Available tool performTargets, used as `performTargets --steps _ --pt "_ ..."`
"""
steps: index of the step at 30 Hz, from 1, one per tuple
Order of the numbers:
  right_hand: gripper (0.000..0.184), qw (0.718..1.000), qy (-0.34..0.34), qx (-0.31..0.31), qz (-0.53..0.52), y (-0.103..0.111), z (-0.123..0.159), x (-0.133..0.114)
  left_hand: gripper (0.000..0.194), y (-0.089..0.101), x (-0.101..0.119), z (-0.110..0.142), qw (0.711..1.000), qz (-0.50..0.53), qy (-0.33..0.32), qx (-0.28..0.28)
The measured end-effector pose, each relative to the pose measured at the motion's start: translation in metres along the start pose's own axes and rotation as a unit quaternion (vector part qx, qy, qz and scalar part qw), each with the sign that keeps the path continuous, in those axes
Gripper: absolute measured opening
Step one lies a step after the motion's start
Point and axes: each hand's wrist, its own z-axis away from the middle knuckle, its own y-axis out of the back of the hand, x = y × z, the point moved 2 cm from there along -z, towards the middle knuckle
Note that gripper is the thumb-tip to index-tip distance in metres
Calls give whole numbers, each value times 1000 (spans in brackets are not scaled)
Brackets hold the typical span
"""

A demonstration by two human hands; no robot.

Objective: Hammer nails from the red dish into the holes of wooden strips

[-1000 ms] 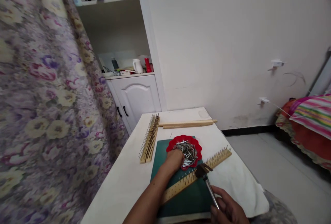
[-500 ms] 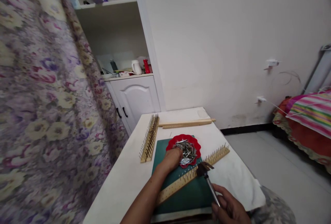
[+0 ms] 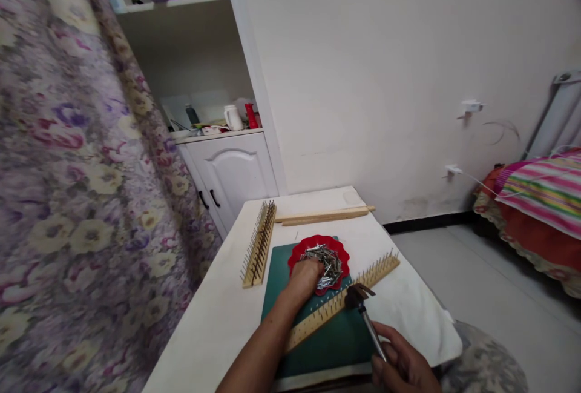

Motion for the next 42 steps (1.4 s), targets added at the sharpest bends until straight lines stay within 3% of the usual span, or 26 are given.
performTargets --steps 6,12,16,20,31,36,42 --pt "53 1000 -3 -2 -9 2 -2 1 17 -6 -7 0 995 -20 -92 20" --pt "54 1000 -4 20 5 0 2 -4 15 -3 -12 4 991 -2 -120 56" --pt "51 1000 -1 16 6 0 3 -4 17 1 -14 7 990 22 -108 82" --pt "51 1000 2 13 28 -3 4 -7 17 -3 -9 9 993 29 -86 75" --pt "51 999 -5 27 16 -2 0 -4 9 -16 9 -13 993 92 41 68" --pt "51 999 -2 36 32 0 0 -10 4 -18 6 -18 973 205 43 96" --pt "49 998 -11 40 45 0 4 -17 17 1 -19 -3 911 369 31 180"
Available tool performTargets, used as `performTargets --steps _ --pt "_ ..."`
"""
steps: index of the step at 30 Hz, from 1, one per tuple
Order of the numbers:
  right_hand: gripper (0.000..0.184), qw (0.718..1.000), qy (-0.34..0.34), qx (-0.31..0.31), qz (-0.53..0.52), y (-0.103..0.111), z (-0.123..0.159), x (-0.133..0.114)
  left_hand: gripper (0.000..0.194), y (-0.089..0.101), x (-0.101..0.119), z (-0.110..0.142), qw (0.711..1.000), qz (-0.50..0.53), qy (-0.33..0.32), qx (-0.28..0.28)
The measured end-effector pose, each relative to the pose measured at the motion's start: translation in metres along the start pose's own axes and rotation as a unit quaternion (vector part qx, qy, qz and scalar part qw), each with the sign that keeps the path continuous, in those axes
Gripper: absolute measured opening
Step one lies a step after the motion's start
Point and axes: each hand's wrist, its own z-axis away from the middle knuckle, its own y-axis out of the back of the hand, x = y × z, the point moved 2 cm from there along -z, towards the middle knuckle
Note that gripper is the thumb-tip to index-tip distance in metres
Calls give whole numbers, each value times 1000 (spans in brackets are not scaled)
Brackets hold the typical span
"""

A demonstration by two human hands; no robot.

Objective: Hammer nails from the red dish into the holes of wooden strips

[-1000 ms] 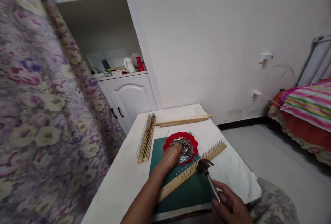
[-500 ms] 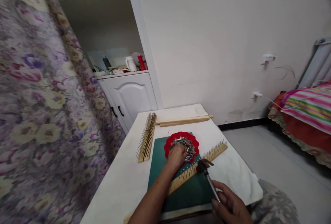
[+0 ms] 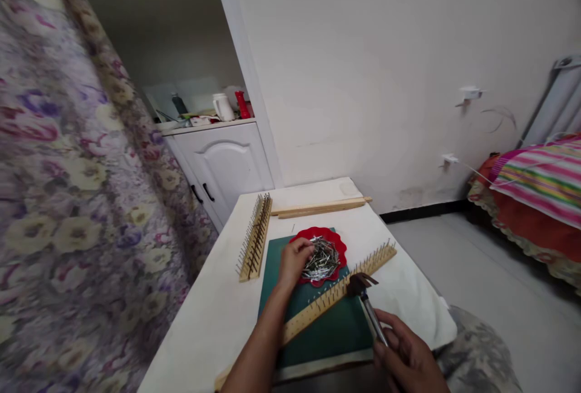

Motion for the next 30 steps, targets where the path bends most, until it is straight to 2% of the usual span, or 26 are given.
performTargets --steps 3,6,10,14,18,25,30 --pt "44 999 22 -1 -33 -3 3 -3 26 20 -6 21 997 57 16 43" --pt "44 999 15 -26 -32 -6 7 -7 30 28 -16 54 985 145 49 75" --pt "48 997 -26 -60 39 -9 12 -13 28 19 -28 95 958 253 107 87" --pt "46 996 -27 -64 49 -11 14 -15 27 8 -34 114 946 281 137 85" --pt "48 997 -24 -52 43 -12 15 -11 26 4 -30 121 957 247 126 84" --pt "47 996 -35 -48 64 -12 17 -19 25 0 -18 134 987 100 93 82" --pt "48 996 -35 -50 71 -12 18 -19 25 -4 -17 137 993 37 72 83"
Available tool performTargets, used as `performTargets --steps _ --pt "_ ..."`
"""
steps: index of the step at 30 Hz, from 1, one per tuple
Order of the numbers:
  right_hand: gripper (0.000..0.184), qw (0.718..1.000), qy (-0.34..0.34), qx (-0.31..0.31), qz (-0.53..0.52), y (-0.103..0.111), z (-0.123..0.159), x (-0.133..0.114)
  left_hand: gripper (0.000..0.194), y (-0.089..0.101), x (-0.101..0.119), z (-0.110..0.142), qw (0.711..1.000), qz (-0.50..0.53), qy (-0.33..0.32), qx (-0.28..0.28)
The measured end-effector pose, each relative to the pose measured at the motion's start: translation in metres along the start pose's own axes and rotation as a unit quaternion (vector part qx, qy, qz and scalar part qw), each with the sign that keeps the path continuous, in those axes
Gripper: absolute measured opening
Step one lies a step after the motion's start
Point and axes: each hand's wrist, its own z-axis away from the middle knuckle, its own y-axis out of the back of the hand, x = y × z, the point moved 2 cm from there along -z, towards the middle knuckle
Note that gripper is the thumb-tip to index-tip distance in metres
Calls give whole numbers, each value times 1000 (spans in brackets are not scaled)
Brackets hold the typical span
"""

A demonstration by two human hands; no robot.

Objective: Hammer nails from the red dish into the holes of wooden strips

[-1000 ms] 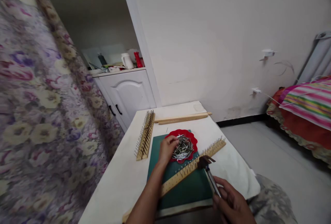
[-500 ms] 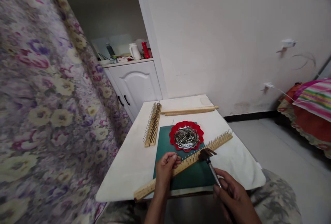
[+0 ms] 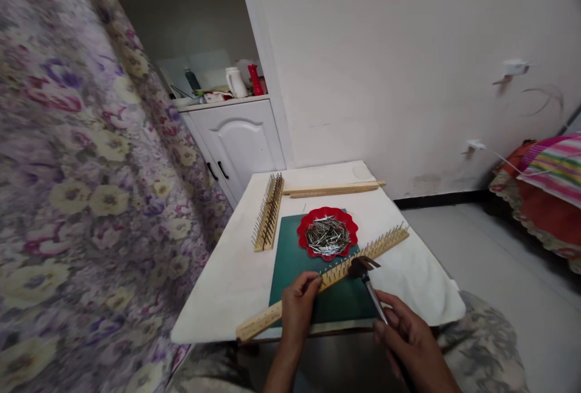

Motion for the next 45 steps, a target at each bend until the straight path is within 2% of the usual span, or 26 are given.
performTargets --steps 11,15,21,25,35,39,45 --pt "48 1000 -4 -18 -19 -3 1 3 21 -4 1 2 997 -53 -61 -7" --pt "42 999 11 -17 -44 -8 1 0 21 -7 2 2 995 -63 -77 -7" --pt "38 996 43 -71 -23 -20 -6 0 20 -10 0 2 992 -103 -68 -3" --pt "41 994 22 -103 25 -25 -9 -5 20 -11 0 4 992 -94 -79 -7" --pt "41 986 41 -127 97 -34 -12 -13 18 -13 -6 4 990 -109 -90 -2" --pt "43 984 61 -138 98 -32 -11 -13 18 -13 -7 4 991 -104 -89 -6" --pt "44 985 53 -136 96 -32 -10 -12 18 -13 -8 3 991 -108 -84 -5"
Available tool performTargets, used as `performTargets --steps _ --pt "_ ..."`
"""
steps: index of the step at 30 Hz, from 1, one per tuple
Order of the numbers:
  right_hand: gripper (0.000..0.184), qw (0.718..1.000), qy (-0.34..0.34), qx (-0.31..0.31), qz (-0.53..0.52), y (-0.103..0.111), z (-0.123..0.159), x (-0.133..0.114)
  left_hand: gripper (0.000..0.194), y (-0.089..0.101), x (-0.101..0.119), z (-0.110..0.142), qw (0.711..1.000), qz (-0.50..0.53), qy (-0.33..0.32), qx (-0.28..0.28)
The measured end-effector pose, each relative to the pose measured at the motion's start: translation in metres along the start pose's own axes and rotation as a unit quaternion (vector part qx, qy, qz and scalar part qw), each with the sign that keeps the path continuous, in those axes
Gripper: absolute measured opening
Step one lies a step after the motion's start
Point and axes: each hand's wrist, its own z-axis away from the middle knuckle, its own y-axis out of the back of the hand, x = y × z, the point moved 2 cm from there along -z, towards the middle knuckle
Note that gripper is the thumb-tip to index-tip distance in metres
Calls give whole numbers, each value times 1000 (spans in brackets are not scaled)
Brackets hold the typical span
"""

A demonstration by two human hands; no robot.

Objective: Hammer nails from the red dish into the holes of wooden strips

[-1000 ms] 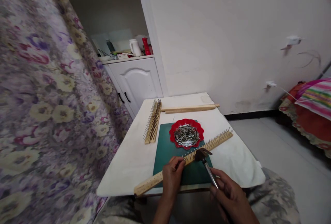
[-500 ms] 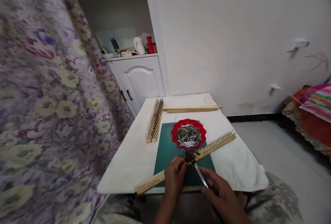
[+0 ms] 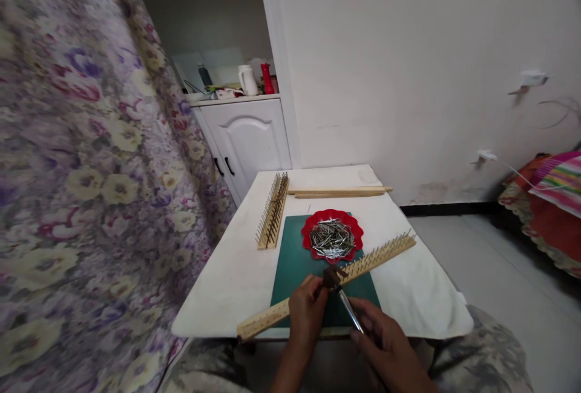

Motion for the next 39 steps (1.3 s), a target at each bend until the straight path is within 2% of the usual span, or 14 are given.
performTargets --steps 6,11,16,19,27,30,33,39 --pt "42 1000 15 0 10 1 -2 -2 18 2 3 0 1000 -2 3 1" --pt "44 1000 -3 9 -10 2 2 -1 18 3 5 1 1000 3 8 5" --pt "40 992 -11 79 -95 7 10 7 17 4 4 2 1000 17 -9 -8" --pt "44 990 -34 95 -98 13 13 12 17 8 2 4 1000 8 -22 -12" --pt "51 989 -62 98 -87 25 18 13 10 32 -8 13 994 -93 -61 22" --pt "50 986 -50 123 -100 27 20 16 17 37 -11 17 989 -139 -58 14" --pt "49 985 -48 135 -99 27 21 16 21 36 -13 19 988 -149 -43 -9" --pt "51 981 -43 149 -118 26 21 11 22 28 -14 20 988 -147 -38 -8"
